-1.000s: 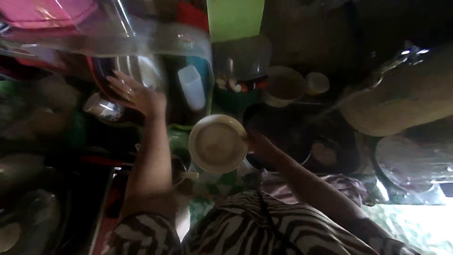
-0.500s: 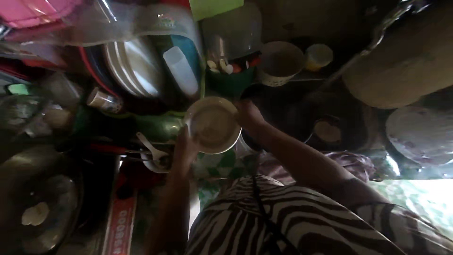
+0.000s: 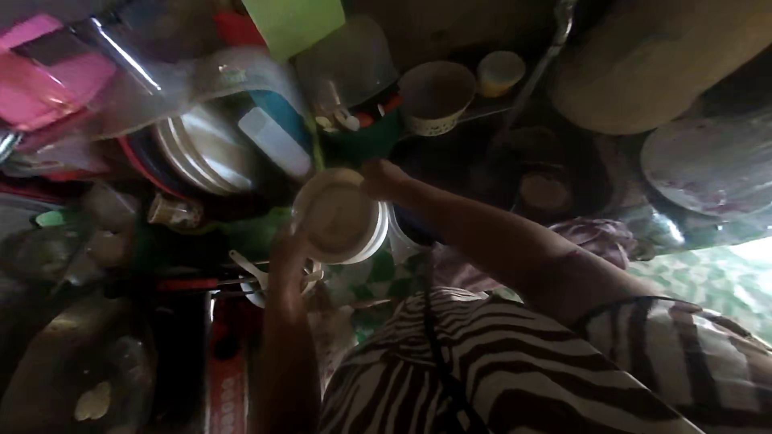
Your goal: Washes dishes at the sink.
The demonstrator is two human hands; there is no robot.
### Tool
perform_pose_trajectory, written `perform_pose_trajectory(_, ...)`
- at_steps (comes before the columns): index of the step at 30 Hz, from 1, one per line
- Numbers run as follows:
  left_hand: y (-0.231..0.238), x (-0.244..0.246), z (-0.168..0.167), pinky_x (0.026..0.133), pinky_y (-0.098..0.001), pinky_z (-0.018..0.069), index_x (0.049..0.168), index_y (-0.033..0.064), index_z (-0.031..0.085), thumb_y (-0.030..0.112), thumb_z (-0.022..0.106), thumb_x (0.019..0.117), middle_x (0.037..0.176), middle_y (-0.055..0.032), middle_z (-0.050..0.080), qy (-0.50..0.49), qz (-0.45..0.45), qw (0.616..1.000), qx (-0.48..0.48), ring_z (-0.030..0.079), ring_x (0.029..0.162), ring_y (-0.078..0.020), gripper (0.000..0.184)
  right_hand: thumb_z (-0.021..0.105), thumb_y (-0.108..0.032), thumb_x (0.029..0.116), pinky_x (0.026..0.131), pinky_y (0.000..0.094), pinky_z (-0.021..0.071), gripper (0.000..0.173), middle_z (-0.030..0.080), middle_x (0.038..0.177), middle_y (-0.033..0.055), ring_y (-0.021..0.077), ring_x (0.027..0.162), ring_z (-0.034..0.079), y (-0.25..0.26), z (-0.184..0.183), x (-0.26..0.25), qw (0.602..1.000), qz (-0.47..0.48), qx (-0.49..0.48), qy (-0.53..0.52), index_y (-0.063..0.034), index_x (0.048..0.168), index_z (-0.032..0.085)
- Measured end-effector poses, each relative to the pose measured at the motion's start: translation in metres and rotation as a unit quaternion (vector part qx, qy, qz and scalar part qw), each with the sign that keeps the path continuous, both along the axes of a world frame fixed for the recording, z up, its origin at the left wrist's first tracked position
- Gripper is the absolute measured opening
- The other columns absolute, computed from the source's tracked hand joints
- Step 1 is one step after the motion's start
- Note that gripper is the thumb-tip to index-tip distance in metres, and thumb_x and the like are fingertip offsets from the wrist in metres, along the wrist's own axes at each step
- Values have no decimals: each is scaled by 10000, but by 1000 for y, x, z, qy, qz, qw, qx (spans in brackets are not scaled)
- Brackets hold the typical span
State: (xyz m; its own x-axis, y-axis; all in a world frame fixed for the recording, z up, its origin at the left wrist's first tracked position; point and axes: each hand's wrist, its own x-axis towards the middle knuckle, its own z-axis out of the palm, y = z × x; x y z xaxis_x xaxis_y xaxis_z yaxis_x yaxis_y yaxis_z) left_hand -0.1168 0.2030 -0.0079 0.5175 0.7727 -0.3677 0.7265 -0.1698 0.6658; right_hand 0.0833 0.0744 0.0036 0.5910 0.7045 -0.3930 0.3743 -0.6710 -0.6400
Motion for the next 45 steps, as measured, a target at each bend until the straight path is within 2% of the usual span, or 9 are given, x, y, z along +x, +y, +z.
perform_pose_trajectory(6,-1,7,16,949,-585,521,1406,72,562,367,547,1065,1338,-222,604,-17,32,999,-20,617,1180,-366,451,587,-187,1020,1022,612,470,375,539,1399,275,430,1327,514,-3,19,1,1000,28,-6,12,68,1295,589)
perform_pose_trajectory(9,-5,9,14,924,-542,546,1437,79,533,377,527,1075,1347,-215,604,-20,40,999,-23,645,1142,-343,469,616,-160,999,977,622,481,277,620,1294,254,410,1228,592,-8,25,5,999,51,9,14,51,1173,661)
perform_pose_trajectory(15,-17,11,18,849,-461,555,1351,51,596,334,512,1086,1217,-197,651,-17,63,998,9,664,1007,-277,398,580,-129,1008,833,528,546,271,643,1183,214,329,994,669,-15,32,9,996,58,21,66,12,1237,614)
perform_pose_trajectory(22,-66,55,46,1060,-530,470,1553,140,412,278,619,1028,1501,-164,506,-149,20,985,81,544,1321,-301,581,537,-110,1039,799,528,589,399,615,1279,231,345,978,689,-83,1,58,977,-46,140,153,-62,1434,507)
perform_pose_trajectory(25,-109,121,21,1042,-517,506,1613,176,292,93,565,1014,1587,-147,406,-194,-29,980,37,534,1340,-287,664,555,-114,1042,765,477,589,394,637,1249,194,305,931,682,-129,-59,97,957,-121,142,223,-132,1435,540)
perform_pose_trajectory(28,-146,191,-18,1159,-517,409,1579,67,364,-38,544,947,1563,-200,438,-79,-114,986,91,458,1426,-325,665,569,-158,1053,882,552,555,403,607,1315,230,371,1088,645,-171,-132,120,938,-192,105,267,-112,1451,527)
perform_pose_trajectory(33,-184,255,-101,1068,-577,470,1621,76,237,89,648,942,1483,-263,501,67,-99,992,48,537,1331,-405,794,578,-187,1042,1120,594,409,490,541,1441,272,427,1347,515,-211,-194,146,974,-169,-13,147,-17,1491,480)
perform_pose_trajectory(38,-196,275,-180,1021,-529,504,1522,50,435,180,572,1034,1399,-259,565,16,-32,995,-98,587,1248,-376,523,512,-260,1062,1115,632,392,471,518,1478,251,441,1382,477,-205,-200,174,978,-133,-144,70,-47,1482,511)
perform_pose_trajectory(45,-211,291,-224,1092,-532,462,1558,70,390,347,449,1108,1490,-230,508,-101,79,962,-240,531,1338,-357,531,580,-343,1027,1099,618,404,482,591,1378,266,437,1309,540,-169,-201,181,982,13,-188,34,9,1355,613)
